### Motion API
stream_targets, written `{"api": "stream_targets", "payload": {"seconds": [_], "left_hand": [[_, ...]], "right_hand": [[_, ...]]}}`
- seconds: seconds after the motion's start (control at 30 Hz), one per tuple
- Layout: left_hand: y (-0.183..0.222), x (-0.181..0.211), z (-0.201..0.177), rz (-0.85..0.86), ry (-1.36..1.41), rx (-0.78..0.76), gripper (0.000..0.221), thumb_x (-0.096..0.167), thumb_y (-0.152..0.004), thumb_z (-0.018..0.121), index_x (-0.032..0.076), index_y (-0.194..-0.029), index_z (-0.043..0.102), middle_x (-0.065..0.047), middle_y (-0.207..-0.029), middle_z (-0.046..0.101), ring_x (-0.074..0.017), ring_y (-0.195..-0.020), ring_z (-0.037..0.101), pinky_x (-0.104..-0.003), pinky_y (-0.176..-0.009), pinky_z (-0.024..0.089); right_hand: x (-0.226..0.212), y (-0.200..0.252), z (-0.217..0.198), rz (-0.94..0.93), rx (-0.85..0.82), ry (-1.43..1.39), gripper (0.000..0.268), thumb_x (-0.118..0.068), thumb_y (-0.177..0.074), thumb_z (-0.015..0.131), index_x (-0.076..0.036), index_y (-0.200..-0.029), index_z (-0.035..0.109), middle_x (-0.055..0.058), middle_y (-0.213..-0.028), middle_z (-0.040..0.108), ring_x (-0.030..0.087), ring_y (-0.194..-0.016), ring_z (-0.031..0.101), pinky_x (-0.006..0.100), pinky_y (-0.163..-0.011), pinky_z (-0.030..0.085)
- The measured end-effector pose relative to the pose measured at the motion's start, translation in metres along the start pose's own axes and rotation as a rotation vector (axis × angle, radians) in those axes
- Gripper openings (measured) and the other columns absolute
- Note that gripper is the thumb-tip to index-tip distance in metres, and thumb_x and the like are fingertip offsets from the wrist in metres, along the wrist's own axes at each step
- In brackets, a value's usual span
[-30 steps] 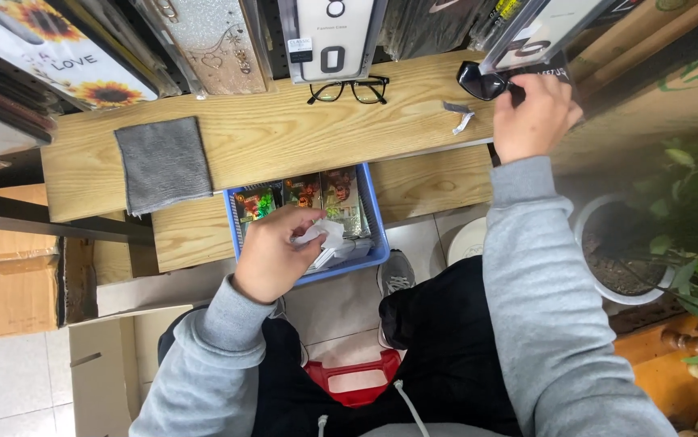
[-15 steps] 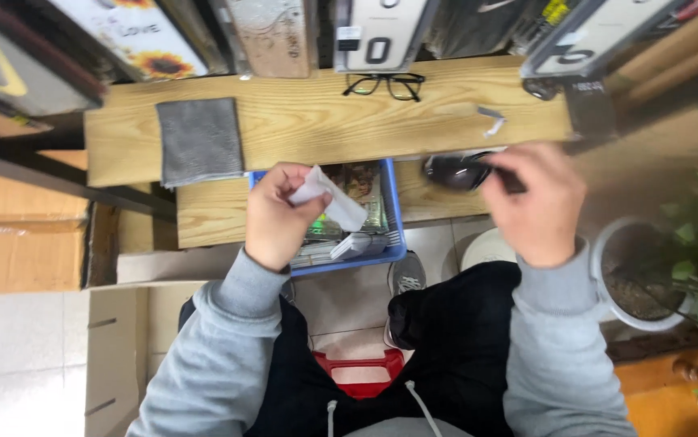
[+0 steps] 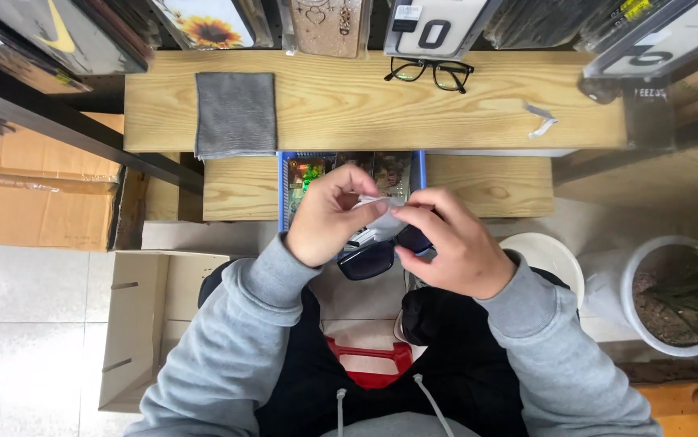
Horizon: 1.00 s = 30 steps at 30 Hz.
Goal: The person is cleaning a pair of sunglasses by wiping the lenses and frame with a small white cloth.
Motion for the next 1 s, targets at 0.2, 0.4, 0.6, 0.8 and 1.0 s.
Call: {"api": "stream_targets", "payload": {"seconds": [0.2, 0.4, 0.6, 0.8, 1.0], "left_hand": [[0.005, 0.012, 0.007, -0.035, -0.074, -0.048, 0.046, 0.002, -0.075, 0.079, 0.004, -0.117, 0.062, -0.009, -0.074, 0.063, -0.0112, -0.074, 0.061, -0.024, -0.067, 0.056], [0.011, 0.017, 0.013, -0.109, 0.162, -0.225, 0.054, 0.010, -0.084, 0.069, 0.003, -0.134, 0.049, -0.013, -0.082, 0.064, -0.0150, -0.073, 0.061, -0.029, -0.064, 0.058], [0.011, 0.012, 0.012, -0.149, 0.125, -0.261, 0.053, 0.022, -0.087, 0.053, 0.008, -0.138, 0.048, -0.015, -0.096, 0.067, -0.0144, -0.081, 0.064, -0.033, -0.074, 0.061], [0.017, 0.018, 0.015, -0.221, 0.309, -0.161, 0.050, 0.013, -0.085, 0.046, 0.002, -0.134, 0.049, -0.017, -0.092, 0.067, -0.0190, -0.082, 0.070, -0.032, -0.075, 0.062], [0.021, 0.018, 0.014, 0.007, 0.153, -0.196, 0.056, -0.008, -0.078, 0.063, -0.001, -0.133, 0.052, -0.020, -0.092, 0.071, -0.0213, -0.087, 0.069, -0.033, -0.074, 0.061]], "right_hand": [[0.006, 0.012, 0.009, -0.026, 0.067, -0.079, 0.064, -0.007, -0.070, 0.080, -0.008, -0.130, 0.060, 0.015, -0.119, 0.056, 0.028, -0.096, 0.067, 0.040, -0.088, 0.055], [0.009, 0.009, 0.008, -0.088, 0.115, -0.153, 0.072, -0.002, -0.069, 0.084, -0.004, -0.135, 0.054, 0.027, -0.123, 0.053, 0.038, -0.100, 0.066, 0.047, -0.090, 0.055], [0.005, 0.000, 0.006, -0.157, 0.143, -0.200, 0.074, 0.000, -0.070, 0.084, -0.003, -0.136, 0.051, 0.032, -0.127, 0.051, 0.043, -0.106, 0.065, 0.049, -0.089, 0.057], [0.002, 0.001, 0.005, -0.175, 0.127, -0.230, 0.076, -0.003, -0.070, 0.084, -0.006, -0.138, 0.050, 0.031, -0.129, 0.052, 0.045, -0.111, 0.063, 0.049, -0.092, 0.056], [0.005, -0.001, 0.004, -0.124, 0.110, -0.307, 0.082, 0.001, -0.068, 0.085, -0.004, -0.139, 0.046, 0.033, -0.130, 0.049, 0.048, -0.112, 0.062, 0.054, -0.093, 0.055]]}}
Point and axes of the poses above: each hand's wrist, its own y-axis away from the middle knuckle, its own z-axis out of the palm, x = y × z, the point moved 3 cm from there along -y, towards the middle knuckle
